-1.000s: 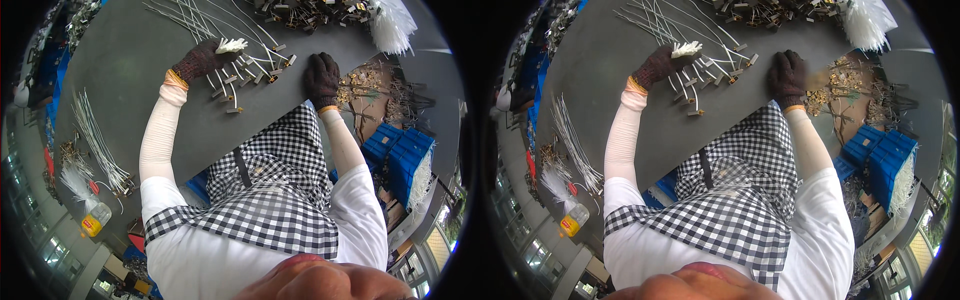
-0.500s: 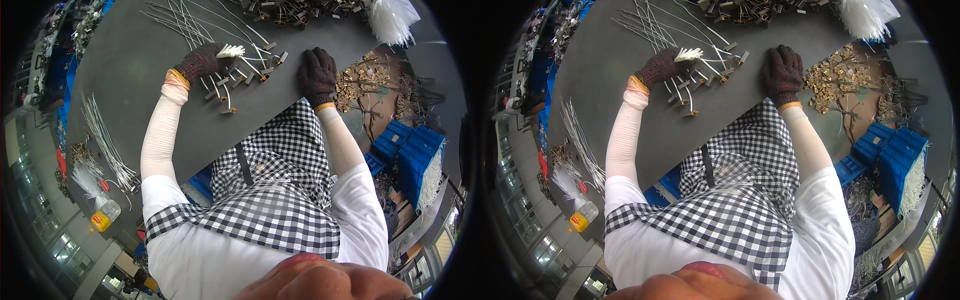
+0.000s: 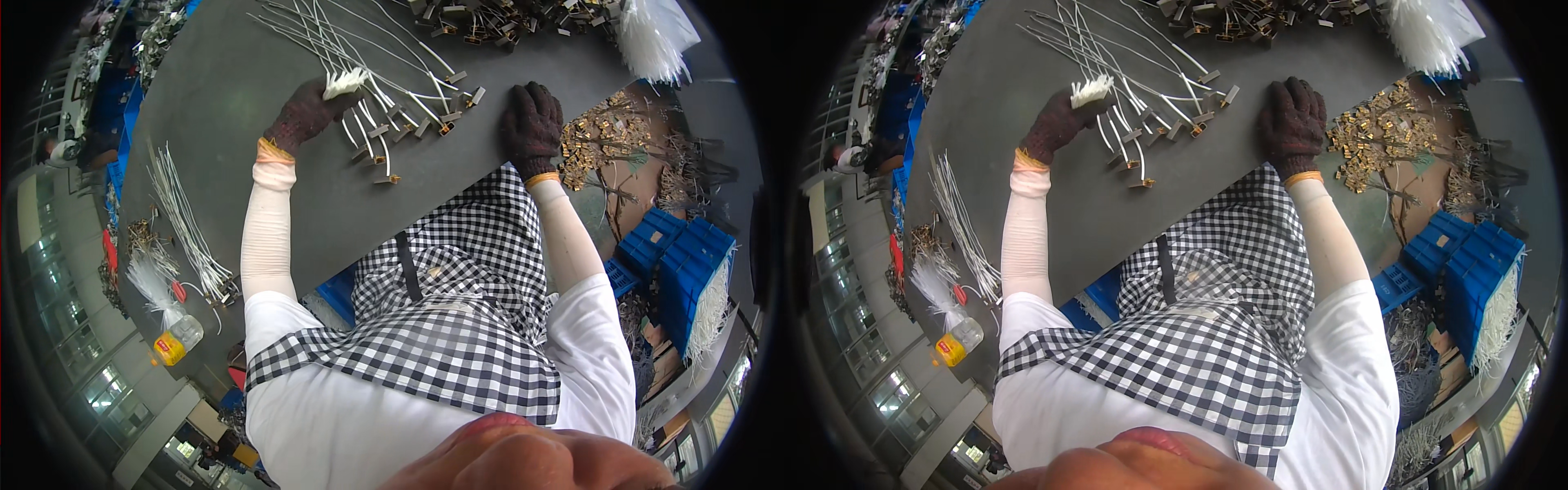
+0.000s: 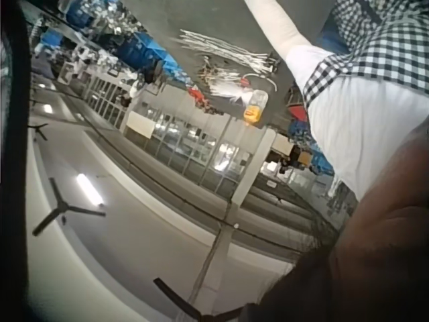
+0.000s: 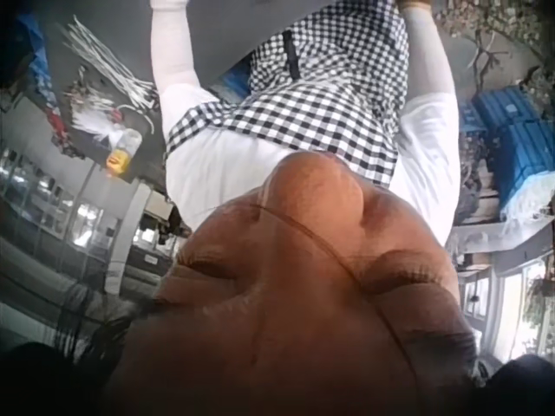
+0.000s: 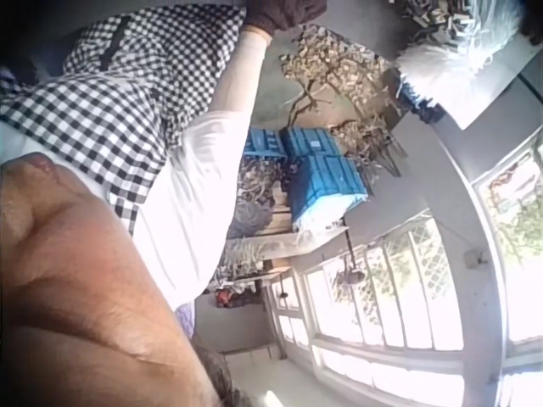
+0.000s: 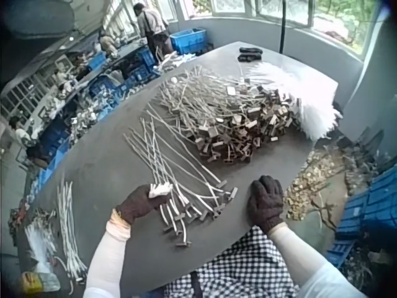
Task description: Organizing and bundling groups of electrical wires at a manual assembly station.
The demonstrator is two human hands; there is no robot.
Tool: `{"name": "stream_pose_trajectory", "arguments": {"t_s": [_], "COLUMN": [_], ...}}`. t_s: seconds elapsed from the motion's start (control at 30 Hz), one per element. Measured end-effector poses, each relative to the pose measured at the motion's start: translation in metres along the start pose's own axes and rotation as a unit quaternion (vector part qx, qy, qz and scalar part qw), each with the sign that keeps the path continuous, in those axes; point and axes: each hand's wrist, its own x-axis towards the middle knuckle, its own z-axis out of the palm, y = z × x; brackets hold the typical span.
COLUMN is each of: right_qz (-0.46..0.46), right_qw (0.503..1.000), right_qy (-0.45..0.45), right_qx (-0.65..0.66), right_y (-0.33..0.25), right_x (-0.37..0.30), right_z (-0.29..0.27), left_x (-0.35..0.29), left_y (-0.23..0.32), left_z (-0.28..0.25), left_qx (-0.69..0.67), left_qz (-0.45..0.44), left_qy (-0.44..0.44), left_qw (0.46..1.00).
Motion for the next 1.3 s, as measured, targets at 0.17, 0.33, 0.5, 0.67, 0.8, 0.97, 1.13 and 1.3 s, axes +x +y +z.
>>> {"name": "stream_pose_trajectory", "arguments": {"t_s": [0.17,0.33,0.5,0.67,0.8,0.97,1.13,1.3], "right_qz": [-0.012,-0.012,-0.014,-0.022,-0.025,-0.021,-0.011,-0.019], "right_qw": [1.0,1.0,1.0,1.0,1.0,1.0,1.0,1.0], "right_qy": [0.007,0.0,-0.002,-0.004,-0.004,-0.006,-0.003,-0.004], "right_qx": [-0.008,-0.015,-0.016,-0.016,-0.014,-0.016,-0.009,-0.012], "right_y": [0.002,-0.002,0.0,-0.003,0.0,-0.001,-0.003,0.0], "right_x": [0.0,0.003,0.0,0.0,0.0,0.001,0.002,0.002], "right_z": [0.0,0.0,0.002,0.002,0.001,0.001,0.001,0.0], "left_x": [-0.023,-0.022,-0.018,0.0,0.0,0.005,0.02,0.014], "left_y": [-0.02,-0.036,-0.026,-0.017,-0.032,-0.043,-0.018,-0.009], "left_z": [0.003,0.012,0.011,0.02,0.015,0.016,0.02,0.021], "left_qx": [-0.047,0.058,0.094,0.194,0.156,0.089,0.12,0.124], "left_qz": [-0.02,0.12,0.085,0.045,0.087,0.112,0.094,0.086], "left_qy": [-0.038,-0.008,-0.03,-0.077,-0.084,-0.049,-0.026,-0.038], "left_qw": [0.998,0.991,0.992,0.977,0.98,0.989,0.988,0.988]}}
